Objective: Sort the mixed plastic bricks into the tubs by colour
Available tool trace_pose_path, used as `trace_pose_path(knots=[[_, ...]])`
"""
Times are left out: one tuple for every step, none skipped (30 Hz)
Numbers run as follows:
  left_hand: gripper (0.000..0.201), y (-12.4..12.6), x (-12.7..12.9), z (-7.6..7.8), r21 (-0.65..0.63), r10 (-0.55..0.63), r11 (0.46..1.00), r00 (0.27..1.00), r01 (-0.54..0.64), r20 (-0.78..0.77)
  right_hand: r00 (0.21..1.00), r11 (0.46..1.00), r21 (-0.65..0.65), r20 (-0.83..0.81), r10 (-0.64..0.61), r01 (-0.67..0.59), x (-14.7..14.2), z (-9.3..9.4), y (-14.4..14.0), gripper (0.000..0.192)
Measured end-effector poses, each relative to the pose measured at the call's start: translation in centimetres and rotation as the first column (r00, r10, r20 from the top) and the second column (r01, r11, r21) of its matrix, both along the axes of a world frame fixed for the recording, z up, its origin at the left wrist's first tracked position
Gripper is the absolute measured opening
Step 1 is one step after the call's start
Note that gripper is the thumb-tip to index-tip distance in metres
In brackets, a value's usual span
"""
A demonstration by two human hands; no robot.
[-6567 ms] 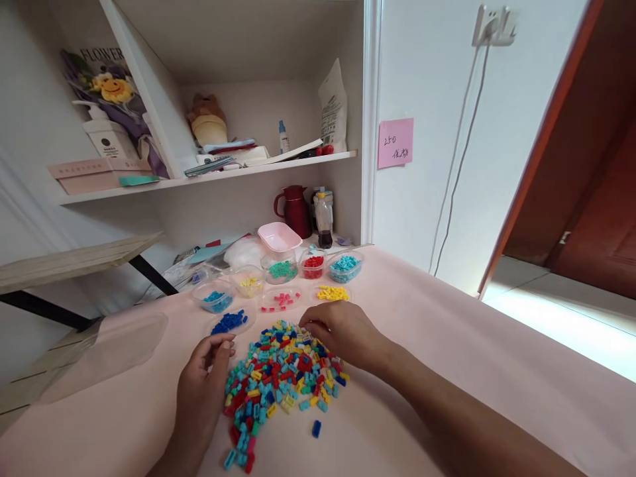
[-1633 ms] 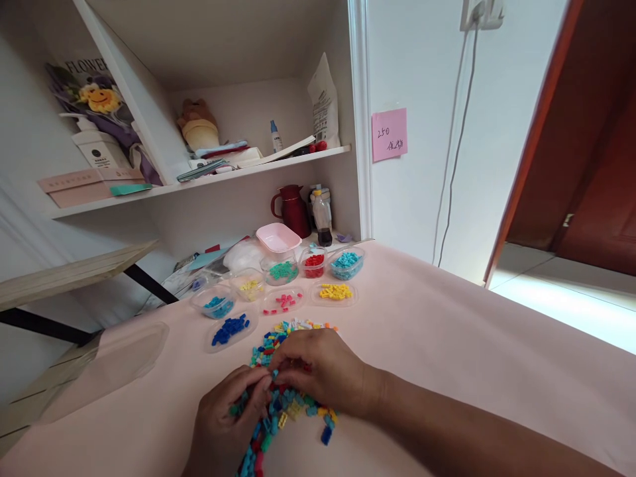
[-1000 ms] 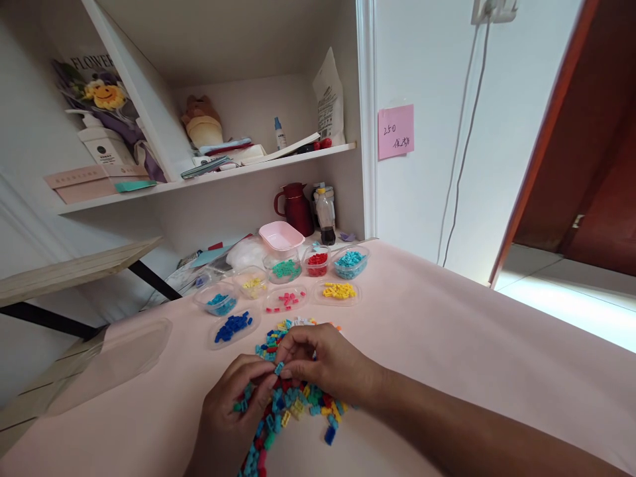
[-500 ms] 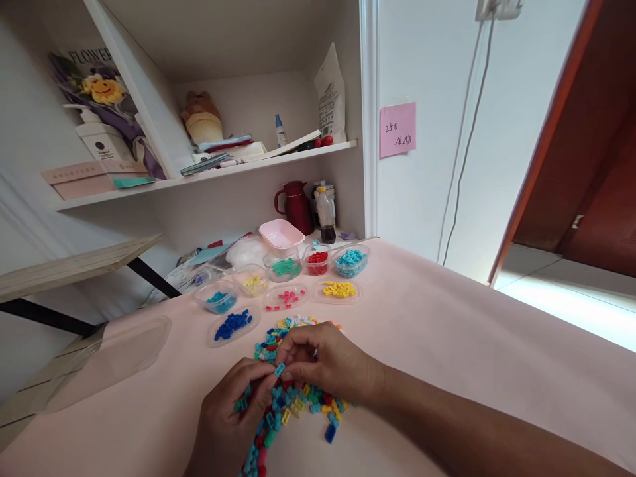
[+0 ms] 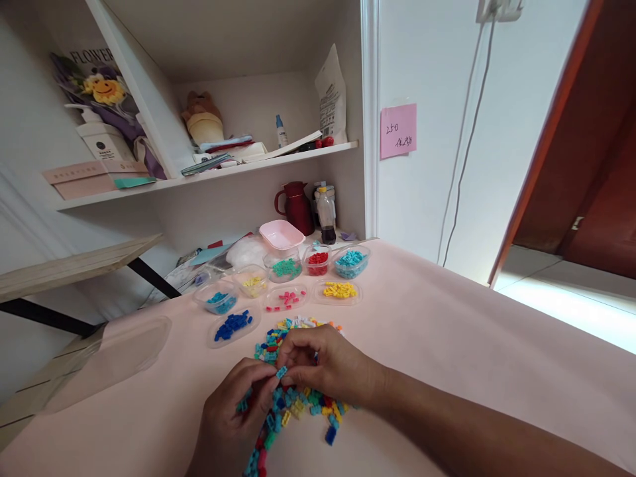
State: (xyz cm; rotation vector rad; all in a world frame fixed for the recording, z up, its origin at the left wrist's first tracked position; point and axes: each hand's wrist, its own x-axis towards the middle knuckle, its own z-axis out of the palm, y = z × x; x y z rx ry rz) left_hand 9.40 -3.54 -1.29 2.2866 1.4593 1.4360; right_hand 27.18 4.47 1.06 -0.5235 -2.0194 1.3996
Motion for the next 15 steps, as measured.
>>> trace_pose_path(knots=[[0.011,0.0,0.1,0.0,-0.009,0.005,1.0,1.0,-0.005,0.013,1.0,1.0,-0.013,-0.004,0.007,-0.007,0.0,0.1,0.0,0.017],[0.012,0.0,0.2,0.0,-0.019,0.016,1.0,0.999,-0.015,0.036,1.0,1.0,-0.028,-0.002,0.013,-0.013,0.0,0.1,0.0,0.017],[0.013,0.0,0.3,0.1,-0.028,0.033,0.999,0.997,-0.031,0.067,1.0,0.999,-0.042,0.005,0.016,-0.016,0.1,0.2,0.2,0.017],[0.014,0.0,0.4,0.2,-0.035,0.059,0.998,0.993,-0.056,0.105,1.0,0.999,-0.049,0.012,0.01,-0.009,0.3,0.3,0.4,0.016],[0.015,0.0,0.4,0.3,-0.041,0.093,0.995,0.985,-0.088,0.148,1.0,0.999,-0.041,0.018,-0.009,0.01,0.4,0.4,0.8,0.016],[0.017,0.0,0.5,0.4,-0.048,0.136,0.991,0.973,-0.129,0.189,0.999,0.999,-0.015,0.016,-0.041,0.041,0.7,0.4,1.4,0.016],[0.019,0.0,0.5,0.5,-0.059,0.185,0.983,0.956,-0.176,0.227,0.997,0.996,0.022,0.003,-0.082,0.082,1.1,0.5,2.1,0.017],[0.022,0.0,0.5,0.7,-0.078,0.238,0.971,0.935,-0.225,0.263,0.991,0.989,0.061,-0.023,-0.131,0.132,1.5,0.4,3.0,0.018],[0.025,0.0,0.5,0.8,-0.109,0.29,0.957,0.91,-0.27,0.294,0.982,0.978,0.092,-0.058,-0.181,0.186,2.0,0.4,4.0,0.019],[0.028,0.0,0.4,1.0,-0.148,0.338,0.94,0.884,-0.306,0.322,0.967,0.965,0.094,-0.09,-0.237,0.245,2.7,0.3,5.0,0.02],[0.03,0.1,0.3,1.1,-0.191,0.378,0.924,0.857,-0.33,0.349,0.943,0.948,0.059,-0.133,-0.304,0.313,3.3,0.2,6.1,0.022],[0.033,0.1,0.1,1.2,-0.239,0.411,0.909,0.831,-0.341,0.376,0.903,0.916,0.018,-0.178,-0.391,0.4,4.0,0.1,7.1,0.025],[0.037,0.1,0.0,1.2,-0.289,0.437,0.895,0.803,-0.341,0.405,0.854,0.875,-0.026,-0.203,-0.479,0.484,4.8,-0.1,8.1,0.027],[0.041,0.2,-0.3,1.3,-0.336,0.457,0.882,0.778,-0.331,0.432,0.783,0.814,-0.092,-0.233,-0.577,0.573,5.5,-0.2,9.0,0.029],[0.045,0.3,-0.6,1.3,-0.377,0.47,0.871,0.757,-0.314,0.454,0.706,0.749,-0.169,-0.253,-0.661,0.641,6.1,-0.4,9.7,0.032]])
